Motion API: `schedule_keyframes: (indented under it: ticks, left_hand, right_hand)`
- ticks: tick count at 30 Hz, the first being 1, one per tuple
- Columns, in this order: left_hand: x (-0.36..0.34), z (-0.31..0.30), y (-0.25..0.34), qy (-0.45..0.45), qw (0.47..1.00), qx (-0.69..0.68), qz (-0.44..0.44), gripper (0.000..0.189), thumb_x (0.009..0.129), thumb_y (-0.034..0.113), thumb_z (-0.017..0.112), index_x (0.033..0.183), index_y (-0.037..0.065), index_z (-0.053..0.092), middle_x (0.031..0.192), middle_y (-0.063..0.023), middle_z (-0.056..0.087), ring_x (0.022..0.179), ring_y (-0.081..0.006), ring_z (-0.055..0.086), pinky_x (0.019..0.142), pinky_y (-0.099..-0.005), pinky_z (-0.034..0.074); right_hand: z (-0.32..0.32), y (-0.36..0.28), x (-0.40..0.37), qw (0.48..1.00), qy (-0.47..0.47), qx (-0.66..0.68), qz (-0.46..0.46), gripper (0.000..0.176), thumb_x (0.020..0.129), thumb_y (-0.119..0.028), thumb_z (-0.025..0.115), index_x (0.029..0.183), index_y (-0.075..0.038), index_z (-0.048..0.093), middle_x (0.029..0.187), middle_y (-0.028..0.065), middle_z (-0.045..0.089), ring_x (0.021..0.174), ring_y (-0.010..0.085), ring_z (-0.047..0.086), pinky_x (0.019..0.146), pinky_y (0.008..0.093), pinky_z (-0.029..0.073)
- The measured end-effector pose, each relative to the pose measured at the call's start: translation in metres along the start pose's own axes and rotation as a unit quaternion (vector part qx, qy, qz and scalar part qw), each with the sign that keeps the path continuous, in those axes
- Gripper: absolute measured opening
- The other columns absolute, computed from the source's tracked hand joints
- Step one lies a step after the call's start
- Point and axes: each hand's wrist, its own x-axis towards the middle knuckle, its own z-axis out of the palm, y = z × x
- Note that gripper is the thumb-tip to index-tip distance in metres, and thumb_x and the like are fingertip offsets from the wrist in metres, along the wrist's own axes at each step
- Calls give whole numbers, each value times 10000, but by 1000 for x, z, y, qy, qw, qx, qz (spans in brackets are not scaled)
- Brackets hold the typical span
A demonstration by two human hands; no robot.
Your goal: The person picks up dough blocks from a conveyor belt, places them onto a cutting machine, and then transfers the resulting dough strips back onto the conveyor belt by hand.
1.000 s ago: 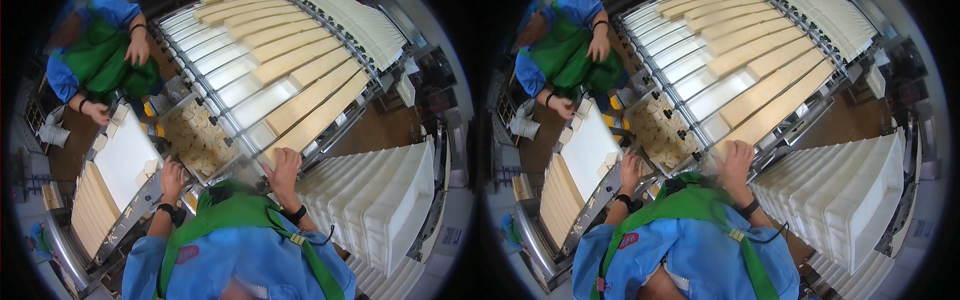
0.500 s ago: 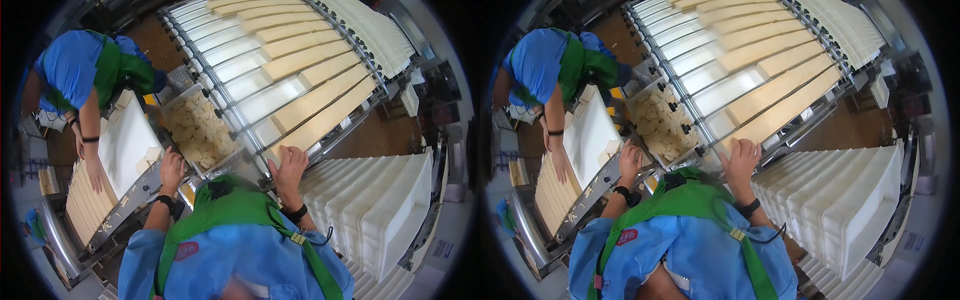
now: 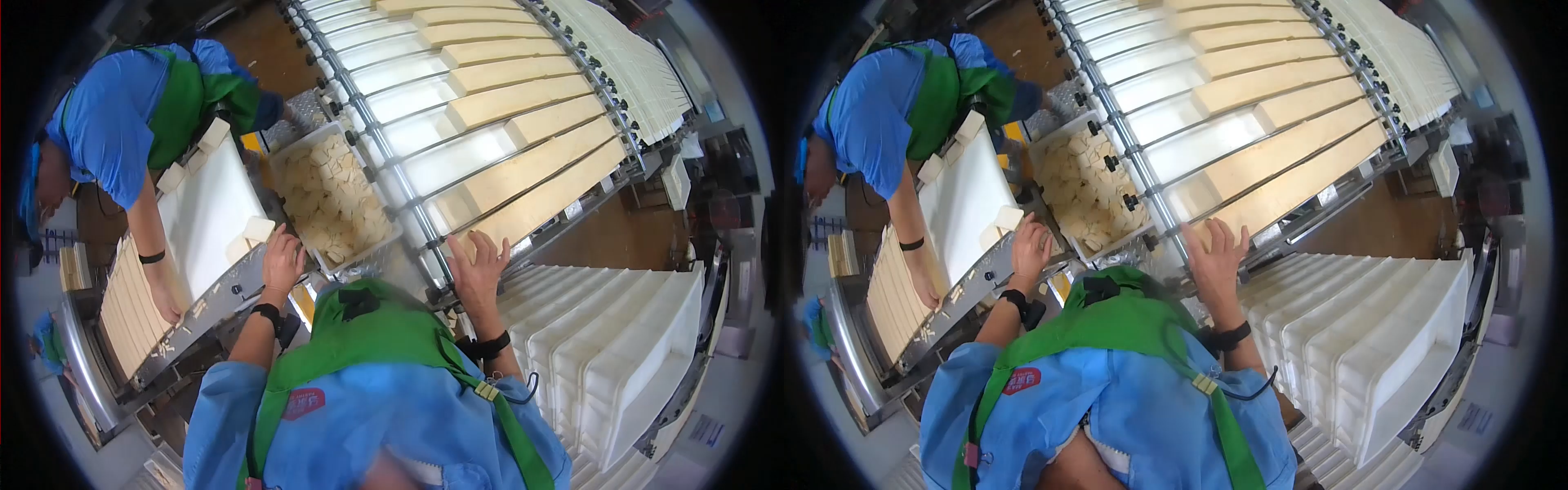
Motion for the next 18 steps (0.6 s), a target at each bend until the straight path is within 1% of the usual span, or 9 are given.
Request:
schedule_keyframes:
  ticks: [1, 3, 4, 6, 9, 13, 15, 16, 18]
  left_hand:
    - [0, 0, 0, 0, 1000, 0, -6, 149, 842, 64, 793, 973, 33, 729, 1094, -141, 686, 1327, -385, 606, 1081, -462, 520]
    - [-1, 1, -2, -1, 1000, -13, -14, 137, 840, 71, 795, 958, 36, 733, 1075, -133, 693, 1311, -379, 617, 1066, -462, 530]
    - [-2, 1, -3, 7, 1000, -6, -9, 129, 837, 74, 796, 945, 38, 734, 1051, -129, 699, 1290, -375, 630, 1046, -457, 541]
    - [-2, 1, -5, 7, 1000, -10, -15, 130, 836, 74, 796, 943, 37, 733, 1041, -129, 699, 1281, -375, 635, 1038, -453, 544]
    - [-4, 1, -5, 19, 999, -18, -20, 126, 833, 79, 799, 929, 39, 729, 1016, -129, 697, 1260, -371, 648, 1009, -443, 555]
    - [-2, -2, -5, 12, 999, -33, -6, 124, 827, 83, 799, 919, 45, 725, 1010, -129, 695, 1226, -364, 660, 988, -435, 564]
    - [-6, -1, -6, 5, 999, -37, -5, 127, 825, 85, 801, 918, 47, 723, 1009, -128, 695, 1204, -363, 670, 982, -428, 567]
    - [-7, 0, -7, 1, 999, -53, 3, 138, 823, 85, 802, 927, 44, 722, 1005, -126, 695, 1176, -362, 680, 975, -427, 568]
    - [-12, -2, -8, 1, 998, -67, 5, 148, 821, 86, 803, 936, 41, 722, 1000, -124, 694, 1147, -361, 689, 969, -426, 569]
  right_hand:
    - [2, 5, -1, 1000, -4, 1, -5, 499, 866, -178, 779, 1352, -242, 687, 1301, 120, 563, 1346, 296, 518, 1218, 663, 229]
    - [7, 11, -2, 998, -18, 1, -66, 351, 888, -147, 732, 1226, -238, 753, 1307, 115, 574, 1350, 295, 535, 1217, 674, 223]
    - [8, 12, -2, 997, -24, 4, -72, 351, 888, -147, 732, 1226, -238, 753, 1307, 115, 574, 1350, 295, 535, 1217, 674, 223]
    - [9, 12, 1, 997, -27, 34, -71, 232, 902, -126, 692, 1096, -218, 782, 1330, 107, 586, 1361, 293, 539, 1219, 688, 211]
    - [6, 9, 5, 998, -21, 31, -55, 173, 891, -139, 721, 1036, -216, 778, 1360, 101, 591, 1387, 295, 529, 1220, 705, 200]
    - [8, 8, 8, 998, -41, 5, -48, 187, 883, -134, 739, 1041, -226, 777, 1371, 93, 591, 1402, 295, 520, 1229, 718, 181]
    - [9, 10, 9, 994, -96, -19, -51, 396, 891, -130, 750, 1274, -227, 721, 1453, 100, 565, 1454, 321, 483, 1236, 734, 149]
    - [11, 12, 9, 993, -99, -19, -57, 396, 891, -130, 750, 1274, -227, 721, 1453, 100, 565, 1454, 321, 483, 1236, 734, 149]
    - [16, 14, 10, 991, -133, 19, -22, 648, 925, -168, 732, 1539, -187, 526, 1567, 134, 499, 1533, 358, 394, 1242, 742, 107]
